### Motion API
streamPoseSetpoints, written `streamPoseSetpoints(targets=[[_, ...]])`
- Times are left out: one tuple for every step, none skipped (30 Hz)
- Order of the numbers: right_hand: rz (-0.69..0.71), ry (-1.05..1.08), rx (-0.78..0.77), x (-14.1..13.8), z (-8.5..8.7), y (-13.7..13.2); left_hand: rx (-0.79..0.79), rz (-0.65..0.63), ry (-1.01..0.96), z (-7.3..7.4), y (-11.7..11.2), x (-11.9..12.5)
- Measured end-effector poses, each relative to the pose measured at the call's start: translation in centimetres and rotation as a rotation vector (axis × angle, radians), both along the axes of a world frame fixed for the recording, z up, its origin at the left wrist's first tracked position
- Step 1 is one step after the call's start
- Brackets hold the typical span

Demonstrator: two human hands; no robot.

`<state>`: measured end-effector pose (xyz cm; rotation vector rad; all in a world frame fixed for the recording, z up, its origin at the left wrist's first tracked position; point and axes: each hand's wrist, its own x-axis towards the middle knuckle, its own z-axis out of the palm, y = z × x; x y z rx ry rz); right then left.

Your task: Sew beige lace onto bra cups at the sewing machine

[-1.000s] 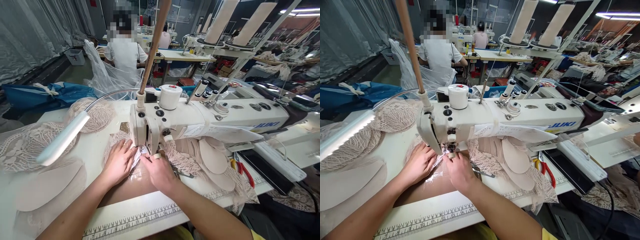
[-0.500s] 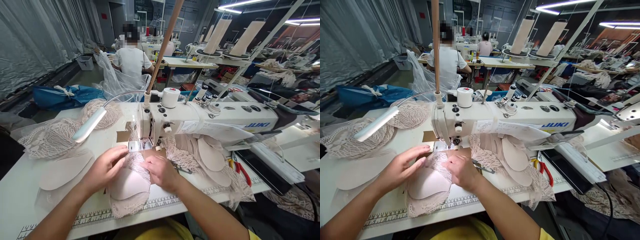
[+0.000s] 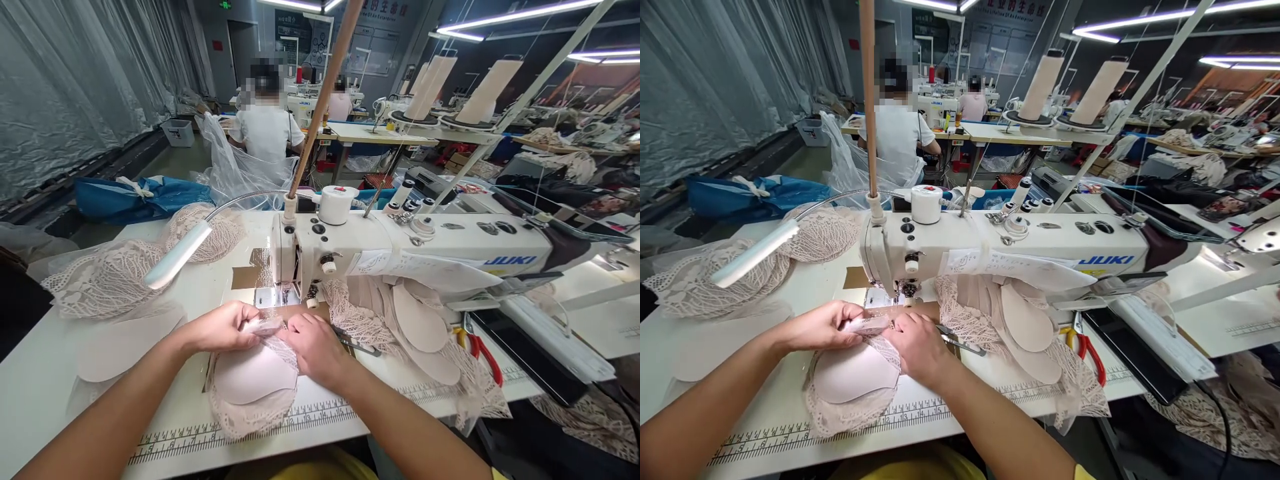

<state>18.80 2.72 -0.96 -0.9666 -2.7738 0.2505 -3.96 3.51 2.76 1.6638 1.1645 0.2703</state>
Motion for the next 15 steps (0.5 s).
streamPoseSetpoints(targets=[[-0.001, 0.003, -0.002, 0.0, 0.0, 0.0, -0.016, 0.007, -0.010, -0.1, 0.1, -0.5], [-0.004, 0.008, -0.002, 0.0, 0.0, 0.0, -0.025, 0.018, -0.017, -0.3, 0.1, -1.2], [-0.008, 0.015, -0.002, 0.0, -0.1, 0.0, -0.025, 0.033, -0.022, -0.4, 0.2, -1.9], [-0.013, 0.020, -0.004, 0.0, -0.1, -0.1, -0.017, 0.055, -0.025, -0.4, 0.2, -2.7], [-0.017, 0.020, -0.008, 0.0, -0.1, -0.1, 0.008, 0.086, -0.021, -0.2, 0.1, -3.5], [-0.023, 0.016, -0.011, -0.1, -0.1, -0.1, 0.056, 0.136, 0.003, 0.1, -0.1, -4.2], [-0.030, 0.009, -0.012, -0.1, -0.1, -0.1, 0.131, 0.208, 0.047, 0.5, -0.5, -4.7], [-0.034, 0.000, -0.012, -0.1, -0.1, -0.1, 0.224, 0.298, 0.108, 1.1, -1.1, -5.1], [-0.038, -0.007, -0.008, -0.1, 0.0, -0.1, 0.322, 0.390, 0.174, 1.6, -1.8, -5.1], [-0.041, -0.012, -0.003, -0.2, 0.0, -0.1, 0.414, 0.469, 0.236, 2.1, -2.6, -4.9], [-0.040, -0.014, 0.002, -0.2, 0.1, -0.2, 0.473, 0.504, 0.272, 2.5, -3.4, -4.3], [-0.038, -0.013, 0.008, -0.2, 0.1, -0.2, 0.501, 0.486, 0.277, 2.7, -4.1, -3.6], [-0.033, -0.006, 0.013, -0.1, 0.1, -0.2, 0.516, 0.430, 0.273, 2.5, -4.7, -2.6], [-0.025, 0.008, 0.016, 0.0, 0.1, -0.2, 0.521, 0.349, 0.276, 2.2, -5.2, -1.5], [-0.015, 0.029, 0.016, 0.1, 0.1, -0.2, 0.551, 0.282, 0.296, 1.6, -5.4, -0.4]])
